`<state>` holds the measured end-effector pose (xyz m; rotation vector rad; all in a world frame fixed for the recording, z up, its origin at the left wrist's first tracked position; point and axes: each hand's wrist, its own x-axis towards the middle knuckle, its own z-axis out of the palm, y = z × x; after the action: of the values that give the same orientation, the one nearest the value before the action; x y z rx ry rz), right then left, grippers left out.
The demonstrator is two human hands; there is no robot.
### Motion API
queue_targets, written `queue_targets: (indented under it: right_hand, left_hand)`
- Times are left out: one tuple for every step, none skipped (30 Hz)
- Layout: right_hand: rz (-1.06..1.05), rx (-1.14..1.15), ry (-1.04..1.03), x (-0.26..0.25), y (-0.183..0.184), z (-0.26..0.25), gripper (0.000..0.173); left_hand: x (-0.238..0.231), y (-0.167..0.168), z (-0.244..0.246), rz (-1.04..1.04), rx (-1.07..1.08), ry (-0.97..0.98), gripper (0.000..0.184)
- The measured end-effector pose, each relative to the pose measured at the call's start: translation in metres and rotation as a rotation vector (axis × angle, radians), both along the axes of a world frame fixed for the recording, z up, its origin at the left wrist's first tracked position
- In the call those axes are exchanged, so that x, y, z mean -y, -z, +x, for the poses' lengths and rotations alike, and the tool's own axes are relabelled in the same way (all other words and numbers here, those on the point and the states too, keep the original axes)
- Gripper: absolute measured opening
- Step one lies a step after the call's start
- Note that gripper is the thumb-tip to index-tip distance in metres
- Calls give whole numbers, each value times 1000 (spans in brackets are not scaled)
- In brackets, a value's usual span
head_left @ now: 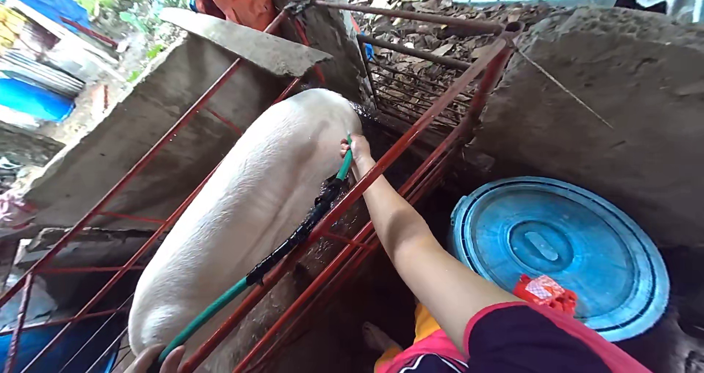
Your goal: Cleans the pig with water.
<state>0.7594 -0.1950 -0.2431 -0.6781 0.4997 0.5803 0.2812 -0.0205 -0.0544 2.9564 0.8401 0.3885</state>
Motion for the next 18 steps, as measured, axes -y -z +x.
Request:
queue_targets:
  right_hand:
    - [7, -7, 20, 4, 8, -2, 20]
    - [-9, -32, 32, 6, 22, -6, 21]
    - [-51, -46, 23, 6, 43, -15, 22]
    - [-116, -23, -8, 7, 73, -27, 24]
    - [-189, -27, -27, 7, 104, -40, 27]
    - [-256, -94, -51, 9, 119, -53, 33]
    - [-324, -208, -91, 12, 117, -65, 38]
    - [-371, -306, -127, 16, 111, -74, 42]
    - [-400, -358, -161, 19, 108, -79, 43]
    - [-387, -372, -175, 21, 107, -81, 43]
    - [-368, -346, -147, 21, 110, -80, 41]
    - [-305, -298, -89, 21, 110, -78, 39]
    - [-242, -263, -36, 22, 107, -75, 35]
    - [-199, -250, -13, 24, 102, -72, 31]
    - [-179, -252, -8, 26, 100, -71, 28]
    - [-182, -264, -32, 25, 101, -70, 28]
    - [-191, -279, -77, 24, 108, -69, 31]
    - [-188, -295, -119, 22, 117, -68, 34]
  left_hand:
    - [1, 2, 2, -3, -15, -3, 60]
    - [3, 5, 5, -13, -36, -16, 58]
    - [5, 6, 8, -32, -65, -37, 56]
    - [6, 8, 10, -54, -95, -64, 54]
    - [6, 9, 12, -79, -114, -91, 51]
    - [5, 9, 13, -96, -129, -110, 49]
    - [5, 9, 13, -108, -138, -120, 48]
    - [4, 9, 13, -109, -141, -120, 48]
    - [4, 10, 12, -112, -139, -121, 48]
    - [3, 10, 12, -109, -137, -117, 48]
    - [3, 11, 11, -100, -131, -110, 48]
    - [2, 12, 10, -97, -126, -103, 49]
    - [2, 13, 9, -102, -123, -102, 48]
    - [2, 13, 9, -118, -128, -109, 46]
    - [1, 13, 9, -138, -137, -118, 45]
    - [0, 13, 8, -157, -150, -124, 44]
    - [-2, 14, 8, -168, -163, -130, 44]
    - [-2, 14, 8, -172, -171, -137, 44]
